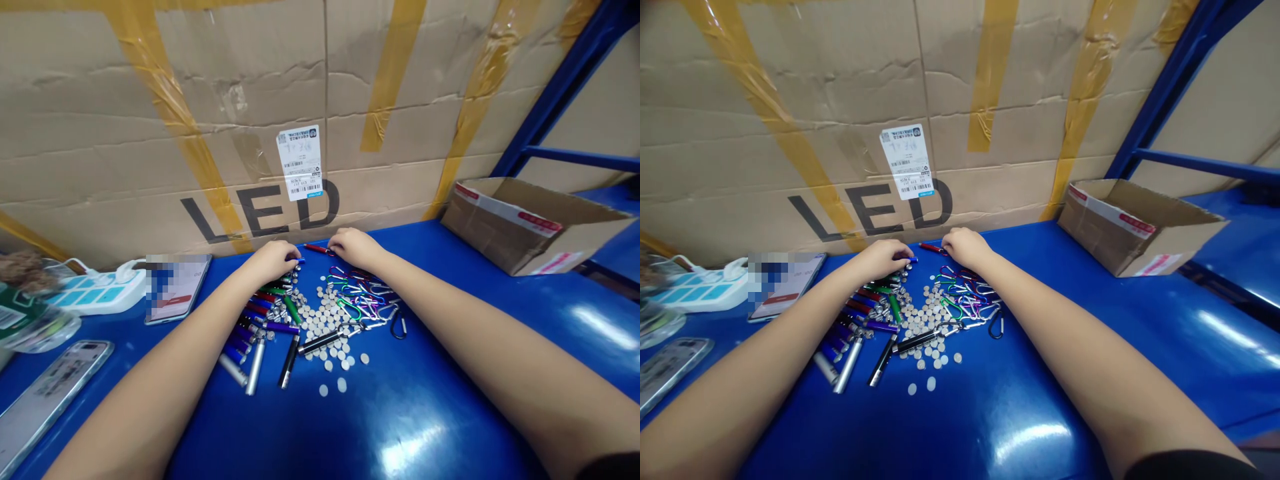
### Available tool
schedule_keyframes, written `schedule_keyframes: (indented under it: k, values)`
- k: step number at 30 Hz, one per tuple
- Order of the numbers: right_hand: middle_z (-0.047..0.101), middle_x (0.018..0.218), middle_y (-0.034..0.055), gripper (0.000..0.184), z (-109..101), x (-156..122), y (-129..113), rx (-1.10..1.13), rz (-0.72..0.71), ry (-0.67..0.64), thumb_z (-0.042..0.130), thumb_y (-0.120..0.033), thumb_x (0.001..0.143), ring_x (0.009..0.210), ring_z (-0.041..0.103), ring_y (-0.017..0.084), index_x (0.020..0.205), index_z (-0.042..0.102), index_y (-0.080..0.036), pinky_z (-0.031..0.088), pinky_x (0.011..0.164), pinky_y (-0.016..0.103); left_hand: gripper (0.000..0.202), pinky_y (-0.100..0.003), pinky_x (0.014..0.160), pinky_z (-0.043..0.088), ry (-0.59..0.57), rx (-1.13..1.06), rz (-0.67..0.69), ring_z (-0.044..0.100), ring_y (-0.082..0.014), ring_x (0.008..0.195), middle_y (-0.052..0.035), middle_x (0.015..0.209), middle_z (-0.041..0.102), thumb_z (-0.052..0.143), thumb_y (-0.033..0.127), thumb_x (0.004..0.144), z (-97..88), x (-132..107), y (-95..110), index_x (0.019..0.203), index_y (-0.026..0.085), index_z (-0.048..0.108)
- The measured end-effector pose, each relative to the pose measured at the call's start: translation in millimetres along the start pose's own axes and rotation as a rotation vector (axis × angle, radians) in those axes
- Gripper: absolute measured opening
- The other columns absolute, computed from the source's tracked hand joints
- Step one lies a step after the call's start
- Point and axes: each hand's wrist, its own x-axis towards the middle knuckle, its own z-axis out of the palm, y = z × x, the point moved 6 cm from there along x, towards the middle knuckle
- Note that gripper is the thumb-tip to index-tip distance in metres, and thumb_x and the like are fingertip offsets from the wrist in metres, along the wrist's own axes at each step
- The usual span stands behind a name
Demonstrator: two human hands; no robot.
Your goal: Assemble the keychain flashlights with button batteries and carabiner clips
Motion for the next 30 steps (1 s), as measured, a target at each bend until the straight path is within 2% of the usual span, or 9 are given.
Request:
schedule_keyframes:
  k: [6,9,12,15,19,22,24,27,30]
  values:
    - [0.069,0.104,0.0090,0.022,-26,-4,-8,0.107,-0.038,0.041,0.053,-0.023,0.088,0.097,0.061,0.019,0.102,0.069,-0.016,0.044,0.085,0.029,0.026,-0.032,0.086,0.048,0.045,0.029,0.015,0.063,-0.0224,0.095,-0.0078,0.102,0.069,0.055,0.026,0.084,-1.3,-2,2,0.104,0.018,0.068]
    - [0.070,0.101,0.0039,0.022,-49,-23,-29,0.179,-0.116,0.015,0.055,-0.027,0.088,0.093,0.061,0.015,0.103,0.069,-0.019,0.044,0.083,0.025,0.026,-0.034,0.090,0.047,0.088,0.030,0.032,0.061,-0.0229,0.098,-0.0084,0.103,0.066,0.053,0.025,0.085,-5.2,-4,4,0.105,0.018,0.068]
    - [0.069,0.095,0.0034,0.018,-64,-54,-59,0.283,-0.224,-0.049,0.060,-0.026,0.085,0.085,0.061,0.015,0.097,0.070,-0.019,0.045,0.079,0.026,0.027,-0.033,0.090,0.047,0.163,0.001,0.036,0.060,-0.0217,0.099,-0.0093,0.107,0.062,0.050,0.023,0.086,-18.8,-8,11,0.108,0.016,0.065]
    - [0.068,0.092,0.0036,0.014,-61,-82,-86,0.317,-0.327,-0.136,0.060,-0.023,0.085,0.086,0.060,0.015,0.093,0.071,-0.019,0.044,0.080,0.028,0.021,-0.032,0.087,0.048,0.321,-0.096,0.065,0.061,-0.0188,0.093,-0.0064,0.102,0.064,0.052,0.022,0.085,-44.2,-20,26,0.102,0.016,0.064]
    - [0.067,0.087,0.0059,0.014,-39,-96,-102,0.220,-0.365,-0.215,0.059,-0.016,0.083,0.087,0.059,0.018,0.088,0.072,-0.018,0.044,0.081,0.030,0.020,-0.030,0.084,0.050,0.346,-0.229,0.135,0.062,-0.0153,0.087,-0.0025,0.098,0.067,0.055,0.020,0.084,-59.8,-52,56,0.102,0.018,0.062]
    - [0.065,0.084,0.0063,0.015,-29,-92,-103,0.161,-0.347,-0.235,0.059,-0.013,0.081,0.083,0.059,0.018,0.084,0.073,-0.018,0.044,0.077,0.030,0.016,-0.028,0.081,0.050,0.242,-0.285,0.197,0.063,-0.0154,0.088,-0.0009,0.097,0.068,0.058,0.022,0.083,-47.9,-78,71,0.098,0.020,0.062]
    - [0.065,0.084,0.0065,0.016,-28,-90,-100,0.145,-0.313,-0.241,0.059,-0.012,0.080,0.082,0.059,0.018,0.083,0.073,-0.017,0.044,0.077,0.030,0.014,-0.028,0.079,0.050,0.201,-0.311,0.198,0.063,-0.0150,0.088,-0.0003,0.095,0.068,0.058,0.024,0.084,-36.3,-90,71,0.097,0.021,0.062]
    - [0.066,0.082,0.0063,0.014,-27,-90,-98,0.157,-0.285,-0.254,0.059,-0.012,0.079,0.083,0.060,0.018,0.081,0.073,-0.017,0.045,0.079,0.030,0.014,-0.028,0.082,0.050,0.188,-0.348,0.253,0.062,-0.0148,0.090,-0.0003,0.094,0.067,0.058,0.021,0.084,-22.3,-97,69,0.098,0.022,0.062]
    - [0.067,0.084,0.0058,0.014,-25,-91,-95,0.180,-0.262,-0.256,0.059,-0.012,0.079,0.084,0.061,0.018,0.080,0.072,-0.018,0.045,0.079,0.030,0.013,-0.029,0.082,0.050,0.248,-0.383,0.297,0.062,-0.0150,0.090,-0.0014,0.094,0.066,0.059,0.020,0.084,-16.5,-94,65,0.097,0.021,0.061]
